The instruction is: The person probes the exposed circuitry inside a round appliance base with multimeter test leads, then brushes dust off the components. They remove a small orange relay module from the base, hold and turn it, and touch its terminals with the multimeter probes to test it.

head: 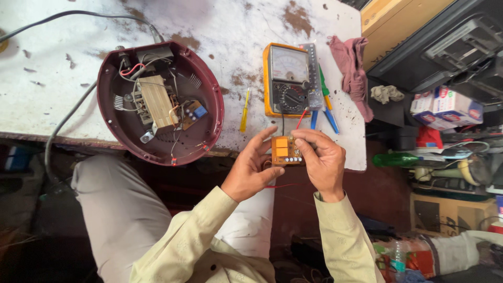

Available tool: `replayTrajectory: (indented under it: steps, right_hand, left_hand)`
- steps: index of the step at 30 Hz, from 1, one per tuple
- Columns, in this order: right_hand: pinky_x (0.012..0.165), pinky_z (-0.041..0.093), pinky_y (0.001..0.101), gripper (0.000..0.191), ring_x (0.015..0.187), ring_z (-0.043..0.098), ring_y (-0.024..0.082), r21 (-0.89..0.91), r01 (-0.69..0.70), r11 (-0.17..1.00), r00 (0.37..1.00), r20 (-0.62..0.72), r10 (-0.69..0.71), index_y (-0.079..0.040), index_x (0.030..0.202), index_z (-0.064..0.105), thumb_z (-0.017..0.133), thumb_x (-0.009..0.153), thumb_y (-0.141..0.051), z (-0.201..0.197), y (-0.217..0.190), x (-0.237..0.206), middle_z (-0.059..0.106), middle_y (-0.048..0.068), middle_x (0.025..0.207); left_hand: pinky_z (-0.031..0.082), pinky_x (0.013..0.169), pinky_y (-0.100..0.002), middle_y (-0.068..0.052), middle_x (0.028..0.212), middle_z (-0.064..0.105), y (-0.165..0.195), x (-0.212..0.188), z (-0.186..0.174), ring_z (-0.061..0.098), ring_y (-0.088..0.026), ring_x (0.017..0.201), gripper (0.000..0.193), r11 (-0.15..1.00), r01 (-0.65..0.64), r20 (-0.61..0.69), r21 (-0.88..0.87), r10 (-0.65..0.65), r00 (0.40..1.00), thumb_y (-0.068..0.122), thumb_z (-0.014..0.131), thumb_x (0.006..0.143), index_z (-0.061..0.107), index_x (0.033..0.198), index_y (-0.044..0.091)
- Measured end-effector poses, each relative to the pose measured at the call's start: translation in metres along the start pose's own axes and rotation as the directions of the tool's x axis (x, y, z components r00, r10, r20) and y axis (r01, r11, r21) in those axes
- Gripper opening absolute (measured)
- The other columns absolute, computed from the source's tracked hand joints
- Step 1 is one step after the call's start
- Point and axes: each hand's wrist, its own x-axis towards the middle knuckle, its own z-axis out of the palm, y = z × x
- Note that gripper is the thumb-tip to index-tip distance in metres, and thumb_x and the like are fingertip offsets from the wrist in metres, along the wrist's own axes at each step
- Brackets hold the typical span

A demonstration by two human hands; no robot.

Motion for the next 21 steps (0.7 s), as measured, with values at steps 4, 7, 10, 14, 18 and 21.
replayTrajectory:
  steps: [4,7,10,14,18,21]
  right_hand:
    - [0.088,0.056,0.0254,0.014,0.100,0.068,0.012,-0.014,0.037,0.999,0.999,0.013,-0.037,0.002,0.111,0.075,0.070,0.098,0.002,0.018,0.009,0.014,0.074,0.010,0.114]
    - [0.091,0.056,0.0270,0.014,0.102,0.069,0.015,0.020,0.074,0.997,0.997,0.000,-0.074,0.002,0.111,0.075,0.070,0.098,0.003,0.037,0.008,0.026,0.074,0.010,0.114]
    - [0.091,0.058,0.0291,0.014,0.102,0.073,0.019,-0.102,0.122,0.987,0.988,-0.080,-0.130,0.001,0.109,0.076,0.073,0.095,0.002,0.055,0.001,0.028,0.076,0.010,0.111]
    - [0.092,0.058,0.0320,0.013,0.102,0.075,0.024,-0.331,0.204,0.921,0.942,-0.191,-0.277,0.000,0.106,0.074,0.077,0.093,-0.001,0.061,-0.008,0.018,0.076,0.013,0.109]
    - [0.087,0.057,0.0325,0.012,0.098,0.073,0.026,-0.401,0.121,0.908,0.894,-0.353,-0.275,0.000,0.107,0.073,0.075,0.095,-0.001,0.045,-0.012,-0.001,0.074,0.014,0.110]
    - [0.071,0.054,0.0308,0.011,0.078,0.068,0.022,-0.346,-0.110,0.932,0.891,-0.450,-0.062,-0.001,0.105,0.074,0.076,0.094,-0.005,0.040,-0.016,-0.028,0.075,0.011,0.099]
  left_hand:
    - [0.056,0.095,-0.032,-0.016,0.140,0.059,0.020,-0.015,0.003,0.066,-0.021,0.118,0.068,0.842,-0.132,-0.121,0.523,0.227,0.966,-0.012,0.064,0.088,0.041,0.150,0.003]
    - [0.060,0.081,-0.036,-0.018,0.117,0.072,0.033,-0.020,0.008,0.075,-0.029,0.098,0.048,0.510,-0.039,-0.207,0.859,0.415,0.886,-0.002,0.069,0.090,0.058,0.136,0.004]
    - [0.057,0.076,-0.042,-0.016,0.108,0.072,0.041,-0.019,0.013,0.071,-0.036,0.092,0.038,0.269,0.014,-0.159,0.963,0.523,0.837,0.005,0.068,0.092,0.063,0.129,0.006]
    - [0.056,0.069,-0.043,-0.011,0.103,0.071,0.047,-0.015,0.017,0.070,-0.034,0.085,0.033,0.145,0.131,-0.188,0.981,0.515,0.837,0.010,0.067,0.092,0.064,0.125,0.009]
    - [0.056,0.067,-0.042,-0.009,0.102,0.070,0.050,-0.017,0.020,0.070,-0.033,0.083,0.029,0.070,0.184,-0.194,0.980,0.515,0.835,0.013,0.069,0.092,0.064,0.121,0.010]
    - [0.055,0.067,-0.042,-0.010,0.110,0.070,0.053,-0.020,0.022,0.069,-0.033,0.085,0.032,0.002,0.206,-0.175,0.979,0.533,0.827,0.014,0.069,0.089,0.064,0.121,0.009]
